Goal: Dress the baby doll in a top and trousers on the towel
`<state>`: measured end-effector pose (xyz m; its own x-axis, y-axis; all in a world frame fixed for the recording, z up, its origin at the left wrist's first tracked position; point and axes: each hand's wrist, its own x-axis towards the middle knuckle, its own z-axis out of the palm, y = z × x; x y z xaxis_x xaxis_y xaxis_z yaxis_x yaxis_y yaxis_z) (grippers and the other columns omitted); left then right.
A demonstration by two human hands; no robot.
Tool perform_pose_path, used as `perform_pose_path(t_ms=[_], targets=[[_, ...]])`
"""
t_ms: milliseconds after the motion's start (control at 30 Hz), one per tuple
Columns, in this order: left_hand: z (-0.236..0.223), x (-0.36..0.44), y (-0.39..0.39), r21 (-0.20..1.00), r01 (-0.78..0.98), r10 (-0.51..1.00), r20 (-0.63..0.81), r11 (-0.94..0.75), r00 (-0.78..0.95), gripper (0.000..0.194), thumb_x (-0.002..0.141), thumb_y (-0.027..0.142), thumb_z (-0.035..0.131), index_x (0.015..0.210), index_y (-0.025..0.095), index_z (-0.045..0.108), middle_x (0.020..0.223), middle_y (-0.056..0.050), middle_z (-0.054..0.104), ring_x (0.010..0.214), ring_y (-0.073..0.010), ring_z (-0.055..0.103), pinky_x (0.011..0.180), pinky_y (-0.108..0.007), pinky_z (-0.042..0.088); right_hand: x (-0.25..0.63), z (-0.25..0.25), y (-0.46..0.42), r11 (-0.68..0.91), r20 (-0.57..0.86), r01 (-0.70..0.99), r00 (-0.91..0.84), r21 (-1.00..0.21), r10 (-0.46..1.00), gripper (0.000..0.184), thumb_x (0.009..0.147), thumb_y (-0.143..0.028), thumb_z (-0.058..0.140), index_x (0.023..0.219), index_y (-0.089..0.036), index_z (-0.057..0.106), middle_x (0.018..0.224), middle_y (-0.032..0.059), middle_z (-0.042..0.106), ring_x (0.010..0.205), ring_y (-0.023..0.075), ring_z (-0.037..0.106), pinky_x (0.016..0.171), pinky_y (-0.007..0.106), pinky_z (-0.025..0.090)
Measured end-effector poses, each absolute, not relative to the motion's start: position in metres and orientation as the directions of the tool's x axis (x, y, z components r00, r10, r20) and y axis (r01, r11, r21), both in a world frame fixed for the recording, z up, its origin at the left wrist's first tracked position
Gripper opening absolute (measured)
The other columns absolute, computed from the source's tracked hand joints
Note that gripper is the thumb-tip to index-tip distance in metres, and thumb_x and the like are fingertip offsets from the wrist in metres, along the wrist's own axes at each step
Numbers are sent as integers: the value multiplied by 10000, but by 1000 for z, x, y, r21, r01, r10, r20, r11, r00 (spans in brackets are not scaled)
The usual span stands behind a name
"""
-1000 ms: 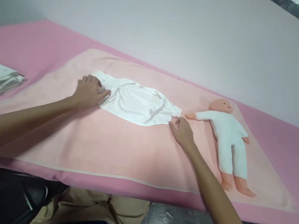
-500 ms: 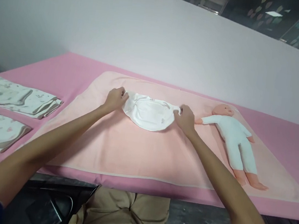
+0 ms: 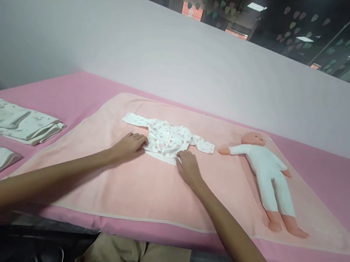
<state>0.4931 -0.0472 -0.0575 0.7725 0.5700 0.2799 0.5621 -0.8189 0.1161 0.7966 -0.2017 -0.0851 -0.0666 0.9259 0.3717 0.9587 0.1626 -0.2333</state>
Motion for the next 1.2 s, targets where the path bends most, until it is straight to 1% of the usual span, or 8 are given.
perform_pose_path(t_ms=[233, 400, 567, 633, 800, 900, 1067, 1200], targets=[[-20, 460, -74, 207, 531, 565, 184, -822, 804, 105, 936, 220, 543, 1015, 232, 475, 831, -27, 643, 739, -242, 583, 841, -411, 453, 809, -52, -249, 382, 496, 913, -267, -145, 826, 165, 1143, -331, 572, 1093, -227, 689, 989, 84, 740, 902, 251, 638, 835, 400, 440], [-16, 438, -77, 120, 392, 405, 123, -912, 906, 137, 921, 272, 580, 1051, 230, 587, 1048, -88, 695, 934, -281, 617, 877, -433, 455, 822, -51, -266, 540, 447, 820, -419, -187, 791, 153, 1103, -309, 637, 985, -243, 707, 920, 48, 745, 902, 234, 627, 892, 423, 434], [-18, 507, 5, 168, 544, 569, 227, -822, 790, 354, 985, 336, 497, 1273, 168, 617, 1380, -176, 659, 1289, -346, 579, 1107, -487, 456, 833, -41, -175, 158, 428, 936, -9, -315, 904, 210, 1098, -353, 525, 1160, -216, 670, 1220, 138, 716, 1144, 309, 611, 1019, 463, 461], [-18, 544, 41, 195, 630, 655, 110, -751, 747, 414, 949, 349, 538, 1305, 153, 616, 1459, -204, 638, 1395, -378, 532, 1182, -520, 408, 840, -35, -128, -75, 234, 938, 161, -338, 959, 235, 1036, -335, 553, 1196, -186, 638, 1321, 183, 670, 1250, 330, 585, 1041, 451, 467], [-13, 588, 90, 285, 636, 628, -131, -718, 767, 376, 862, 493, 654, 1107, 212, 705, 1218, -131, 788, 1113, -307, 712, 1009, -398, 516, 857, -15, -70, -160, -47, 927, 153, -341, 987, 325, 924, -510, 713, 835, -232, 570, 789, 33, 621, 769, 209, 570, 719, 327, 453], [-4, 580, 95, 359, 619, 600, -178, -699, 780, 463, 838, 581, 670, 1135, 228, 713, 1279, -120, 779, 1018, -263, 732, 834, -325, 524, 860, -1, -77, -75, -116, 914, 31, -398, 993, 519, 939, -653, 685, 718, -237, 466, 724, -1, 528, 685, 170, 475, 663, 318, 403], [37, 549, 73, 452, 503, 558, -15, -737, 830, 424, 895, 641, 636, 934, 220, 660, 1034, -106, 746, 864, -251, 659, 735, -341, 442, 844, 31, -114, 124, 128, 728, -51, -674, 991, 398, 988, -621, 621, 935, -227, 643, 1105, 46, 644, 940, 200, 584, 854, 356, 492], [100, 518, 23, 475, 354, 483, 181, -806, 857, 462, 922, 651, 654, 802, 208, 596, 806, -38, 618, 710, -169, 513, 658, -311, 352, 808, 81, -160, 347, 336, 592, -134, -728, 932, 459, 1029, -651, 620, 877, -219, 610, 926, 8, 583, 879, 171, 548, 821, 317, 478]])
